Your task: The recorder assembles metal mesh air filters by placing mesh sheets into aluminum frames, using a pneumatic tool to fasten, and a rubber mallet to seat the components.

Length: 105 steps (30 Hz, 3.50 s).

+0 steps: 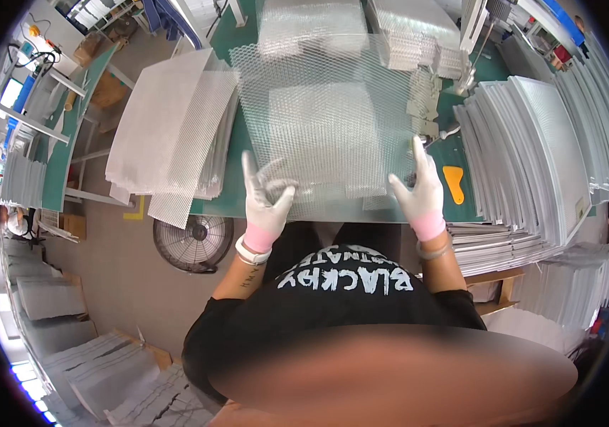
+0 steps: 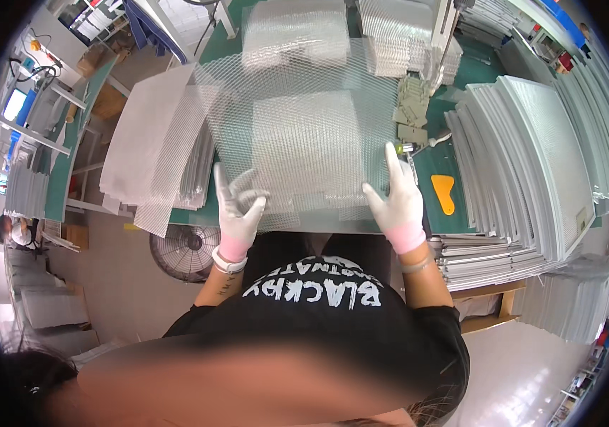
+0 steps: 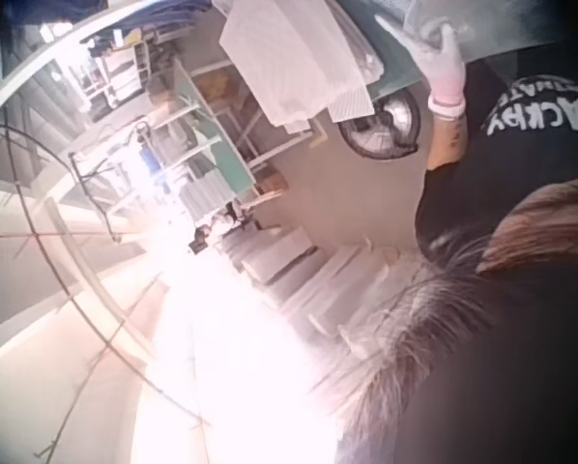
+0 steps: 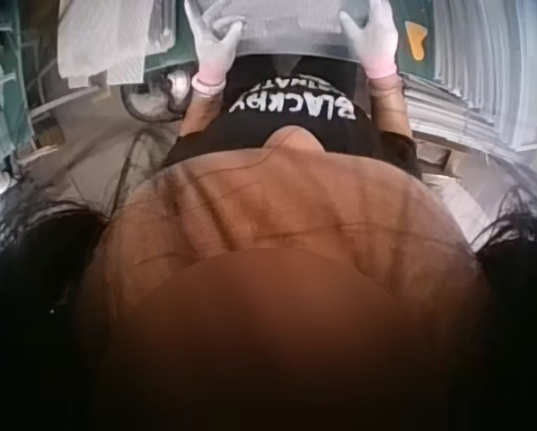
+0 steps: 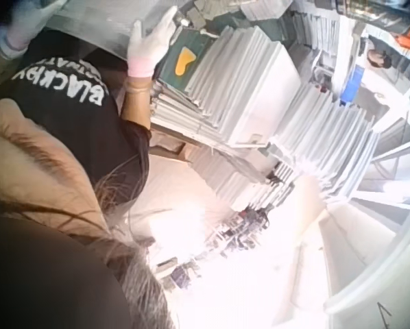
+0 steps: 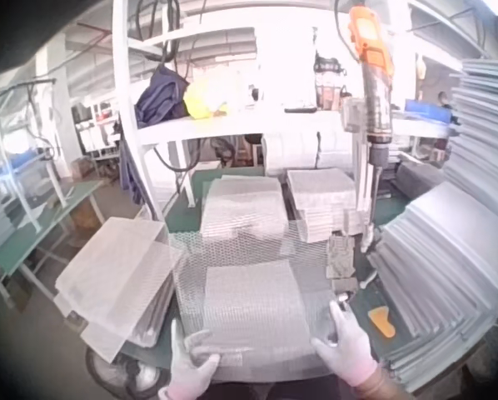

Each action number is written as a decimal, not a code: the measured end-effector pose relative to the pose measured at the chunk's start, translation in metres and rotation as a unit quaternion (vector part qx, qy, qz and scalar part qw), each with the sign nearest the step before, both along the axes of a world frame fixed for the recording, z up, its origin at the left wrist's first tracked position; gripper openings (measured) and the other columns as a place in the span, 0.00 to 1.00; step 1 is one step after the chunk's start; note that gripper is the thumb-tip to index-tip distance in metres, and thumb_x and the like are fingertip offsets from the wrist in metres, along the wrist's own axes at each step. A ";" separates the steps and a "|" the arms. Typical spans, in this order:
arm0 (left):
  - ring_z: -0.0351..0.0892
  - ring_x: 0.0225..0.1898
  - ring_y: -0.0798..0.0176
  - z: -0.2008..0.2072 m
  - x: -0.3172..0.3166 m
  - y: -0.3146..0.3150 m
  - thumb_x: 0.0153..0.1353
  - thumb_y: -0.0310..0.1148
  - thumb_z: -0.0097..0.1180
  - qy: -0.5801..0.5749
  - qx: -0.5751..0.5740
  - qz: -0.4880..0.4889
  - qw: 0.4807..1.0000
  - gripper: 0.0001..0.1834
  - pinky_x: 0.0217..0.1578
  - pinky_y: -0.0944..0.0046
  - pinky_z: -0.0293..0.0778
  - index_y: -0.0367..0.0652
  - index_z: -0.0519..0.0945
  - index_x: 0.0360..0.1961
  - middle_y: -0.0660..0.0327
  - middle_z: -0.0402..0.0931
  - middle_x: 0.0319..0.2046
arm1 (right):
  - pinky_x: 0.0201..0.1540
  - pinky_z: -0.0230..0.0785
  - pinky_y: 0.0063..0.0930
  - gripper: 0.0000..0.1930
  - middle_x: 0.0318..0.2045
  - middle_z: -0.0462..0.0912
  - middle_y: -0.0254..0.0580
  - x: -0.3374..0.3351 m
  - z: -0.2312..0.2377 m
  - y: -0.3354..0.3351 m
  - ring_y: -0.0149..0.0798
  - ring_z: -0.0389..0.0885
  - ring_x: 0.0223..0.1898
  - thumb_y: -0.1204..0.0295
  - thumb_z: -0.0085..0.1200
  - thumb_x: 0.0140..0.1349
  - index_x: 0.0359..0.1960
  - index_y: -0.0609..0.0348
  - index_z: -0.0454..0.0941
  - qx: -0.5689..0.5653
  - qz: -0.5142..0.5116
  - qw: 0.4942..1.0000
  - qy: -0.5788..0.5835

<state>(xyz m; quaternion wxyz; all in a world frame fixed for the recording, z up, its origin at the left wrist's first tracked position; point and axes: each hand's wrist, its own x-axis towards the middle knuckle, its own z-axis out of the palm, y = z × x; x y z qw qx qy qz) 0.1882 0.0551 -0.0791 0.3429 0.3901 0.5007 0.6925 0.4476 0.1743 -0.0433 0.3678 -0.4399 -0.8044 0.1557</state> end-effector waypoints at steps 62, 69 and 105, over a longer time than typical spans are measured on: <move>0.46 0.73 0.42 -0.065 -0.067 0.074 0.51 0.56 0.64 0.664 -0.301 -0.018 0.684 0.39 0.70 0.34 0.35 0.67 0.68 0.65 0.55 0.54 0.71 | 0.43 0.75 0.48 0.19 0.40 0.82 0.49 0.010 -0.073 0.202 0.54 0.80 0.39 0.53 0.57 0.56 0.46 0.47 0.78 0.085 -0.236 0.933 -0.259; 0.50 0.71 0.43 -0.013 -0.023 0.025 0.46 0.46 0.70 0.687 -0.251 0.031 0.682 0.40 0.69 0.35 0.39 0.54 0.71 0.63 0.55 0.61 0.66 | 0.50 0.74 0.48 0.15 0.46 0.82 0.60 0.043 -0.102 0.269 0.59 0.81 0.49 0.67 0.44 0.65 0.47 0.63 0.74 -0.173 -0.251 0.911 -0.278; 0.79 0.35 0.70 -0.142 0.040 -0.063 0.66 0.36 0.59 -0.292 -0.200 -0.062 0.933 0.12 0.37 0.68 0.76 0.37 0.82 0.41 0.62 0.82 0.36 | 0.34 0.78 0.24 0.12 0.34 0.83 0.39 -0.059 -0.167 -0.131 0.31 0.83 0.32 0.68 0.56 0.67 0.46 0.64 0.76 -0.608 0.079 0.662 0.430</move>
